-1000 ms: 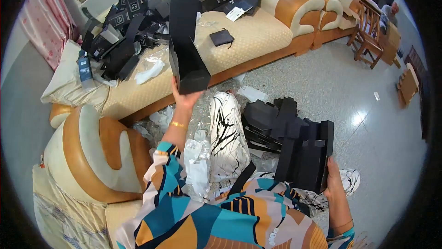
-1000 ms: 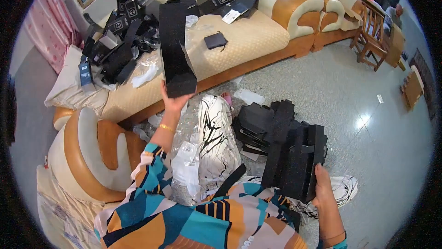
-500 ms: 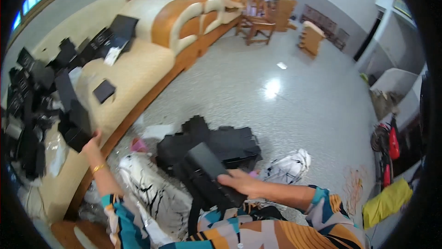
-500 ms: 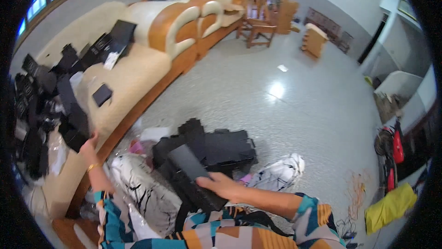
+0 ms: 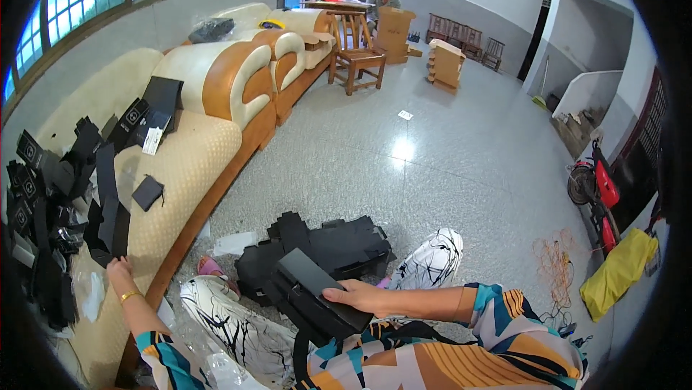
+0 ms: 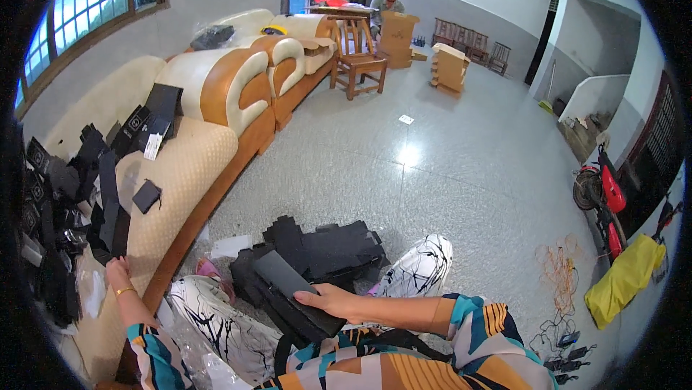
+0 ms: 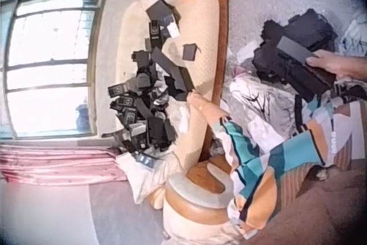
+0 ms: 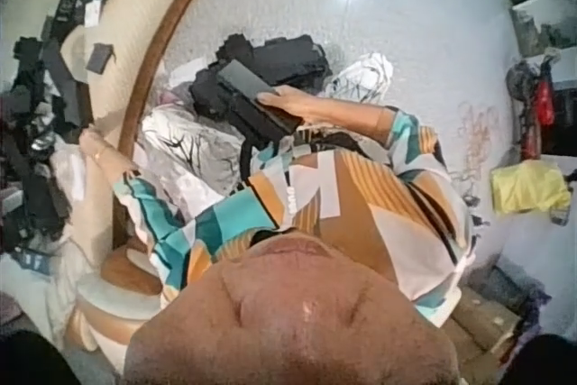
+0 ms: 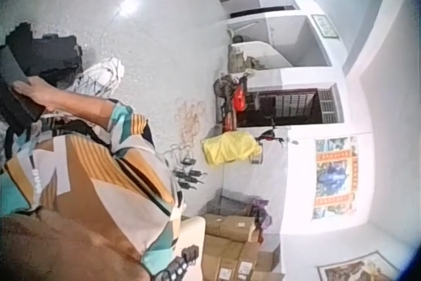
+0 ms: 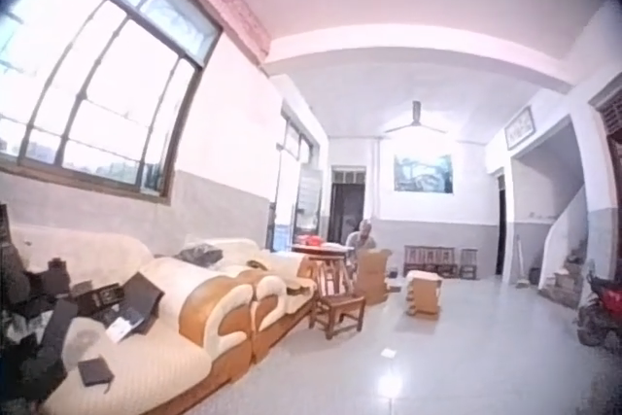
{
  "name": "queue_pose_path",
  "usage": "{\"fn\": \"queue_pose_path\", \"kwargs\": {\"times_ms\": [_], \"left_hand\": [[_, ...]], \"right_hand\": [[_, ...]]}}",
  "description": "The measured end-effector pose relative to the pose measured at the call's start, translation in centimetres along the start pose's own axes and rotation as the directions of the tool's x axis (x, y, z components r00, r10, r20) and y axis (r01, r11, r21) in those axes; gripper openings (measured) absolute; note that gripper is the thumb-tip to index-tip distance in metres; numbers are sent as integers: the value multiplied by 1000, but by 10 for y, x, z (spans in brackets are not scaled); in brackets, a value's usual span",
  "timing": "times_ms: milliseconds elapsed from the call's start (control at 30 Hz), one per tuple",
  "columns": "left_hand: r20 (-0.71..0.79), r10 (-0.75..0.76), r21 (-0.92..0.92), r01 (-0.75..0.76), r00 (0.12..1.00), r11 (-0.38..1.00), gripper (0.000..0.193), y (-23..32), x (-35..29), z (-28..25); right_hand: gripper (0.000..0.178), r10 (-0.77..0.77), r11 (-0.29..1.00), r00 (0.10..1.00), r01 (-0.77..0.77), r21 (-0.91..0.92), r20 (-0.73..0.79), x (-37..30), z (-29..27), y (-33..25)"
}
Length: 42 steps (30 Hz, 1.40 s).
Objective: Assembling and flattening cardboard packaging boxes.
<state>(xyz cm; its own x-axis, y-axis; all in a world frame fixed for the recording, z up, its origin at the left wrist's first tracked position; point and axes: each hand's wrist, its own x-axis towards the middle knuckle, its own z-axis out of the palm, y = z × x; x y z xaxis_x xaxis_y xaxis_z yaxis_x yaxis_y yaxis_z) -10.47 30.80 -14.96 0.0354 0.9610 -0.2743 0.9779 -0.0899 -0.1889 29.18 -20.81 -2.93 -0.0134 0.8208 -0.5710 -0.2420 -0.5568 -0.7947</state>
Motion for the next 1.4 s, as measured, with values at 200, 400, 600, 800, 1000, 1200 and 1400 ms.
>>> {"fn": "queue_pose_path", "kwargs": {"times_ms": [200, 400, 600, 800, 1000, 1200, 1400], "left_hand": [[-188, -435, -977, -123, 881, 173, 28, 28, 1, -11], [117, 42, -480, 94, 992, -872, 34, 46, -48, 68], [-371, 74, -815, -287, 926, -503, 27, 189, -309, -68], [-329, 681, -935, -127, 654, -330, 26, 254, -404, -46], [-193, 783, -947, 95, 591, -305, 41, 299, -457, -3], [-277, 771, -785, 328, 574, -525, 56, 306, -476, -8], [-111, 513, -866, 170, 851, -470, 49, 306, -475, -10]], "right_hand": [[73, -48, 999, 997, 47, -17, -52, -12, -8, 8], [67, -65, 997, 983, 70, 27, -173, 14, -41, 35], [52, -320, 939, 914, 341, 45, -249, -5, -48, -2], [55, -727, 635, 619, 444, -632, -297, -21, -54, -10], [46, -795, 457, 583, 394, -798, -168, -28, -32, 18], [49, -813, 457, 544, 376, -806, -208, -28, -15, 32], [59, -893, 208, 450, 466, -860, 28, -17, 9, 49]]}}
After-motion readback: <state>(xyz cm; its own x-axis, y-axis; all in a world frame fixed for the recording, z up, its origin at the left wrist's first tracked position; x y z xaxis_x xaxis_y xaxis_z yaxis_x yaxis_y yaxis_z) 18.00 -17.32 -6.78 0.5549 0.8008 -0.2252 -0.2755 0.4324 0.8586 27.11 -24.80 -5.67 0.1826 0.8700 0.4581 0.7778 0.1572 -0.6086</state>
